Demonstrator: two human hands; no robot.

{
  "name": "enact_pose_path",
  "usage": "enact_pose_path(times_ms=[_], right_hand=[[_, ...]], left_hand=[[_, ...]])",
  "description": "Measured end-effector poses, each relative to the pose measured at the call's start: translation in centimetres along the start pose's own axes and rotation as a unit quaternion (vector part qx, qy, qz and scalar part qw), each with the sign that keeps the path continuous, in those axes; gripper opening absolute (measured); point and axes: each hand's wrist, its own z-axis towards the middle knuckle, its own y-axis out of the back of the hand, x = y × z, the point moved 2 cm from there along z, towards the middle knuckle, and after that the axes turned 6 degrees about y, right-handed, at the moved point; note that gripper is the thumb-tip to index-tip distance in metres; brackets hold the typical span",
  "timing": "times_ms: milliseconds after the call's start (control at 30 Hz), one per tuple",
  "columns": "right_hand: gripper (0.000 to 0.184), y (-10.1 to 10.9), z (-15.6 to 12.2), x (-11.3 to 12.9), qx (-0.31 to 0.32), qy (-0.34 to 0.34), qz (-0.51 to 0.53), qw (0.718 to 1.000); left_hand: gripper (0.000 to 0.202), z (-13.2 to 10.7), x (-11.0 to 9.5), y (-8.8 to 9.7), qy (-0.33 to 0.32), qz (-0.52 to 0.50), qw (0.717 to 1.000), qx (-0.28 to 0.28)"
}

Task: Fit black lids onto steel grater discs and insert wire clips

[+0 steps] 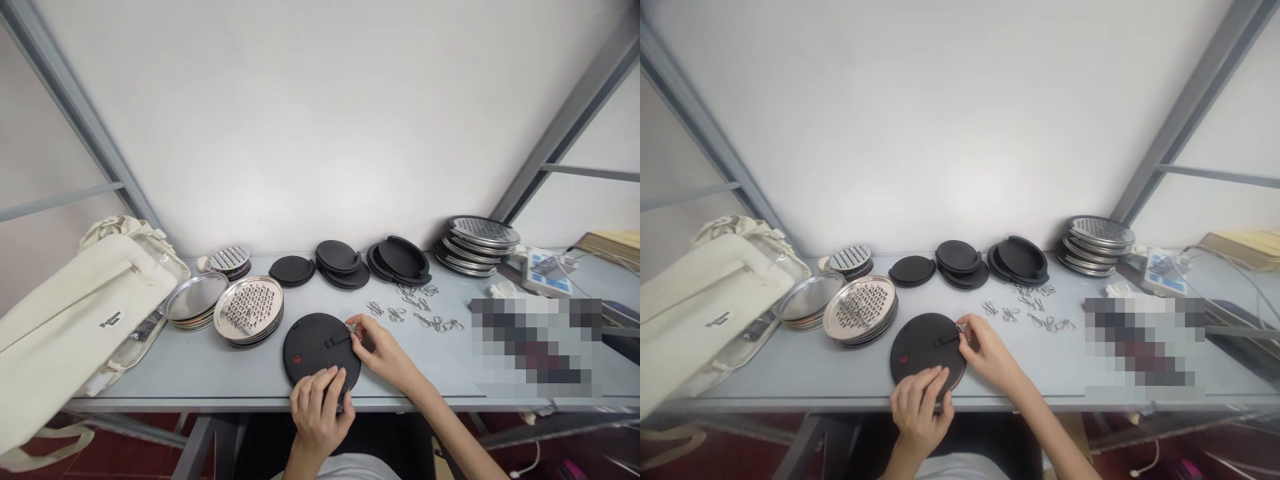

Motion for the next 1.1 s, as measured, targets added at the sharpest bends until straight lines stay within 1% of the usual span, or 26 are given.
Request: enact_pose_path(times_ms=[200,433,767,1100], right_hand=[[0.016,0.0,0.06,-0.38,0.017,-0.028,0.073,0.997],[0.015,0.0,-0.07,-0.48,0.03,-0.042,0.101,0.994],[0.014,-0.36,-0.12,-0.69,0.039,-0.032,0.094,0.994],[0.014,-0.22,-0.12,-0.02,0.039,-0.036,0.064,0.997]], left_hand=[[0.022,0.07,0.02,0.01,-0.002,-0.002,1.0,-0.002],[0.022,-0.2,0.03,-0.03,0.002,-0.002,1.0,-0.005],[0.023,0.14,0.03,-0.07,0.001,0.0,1.0,-0.005],[0.023,0.02,-0.04,0.05,-0.002,0.002,1.0,-0.003]])
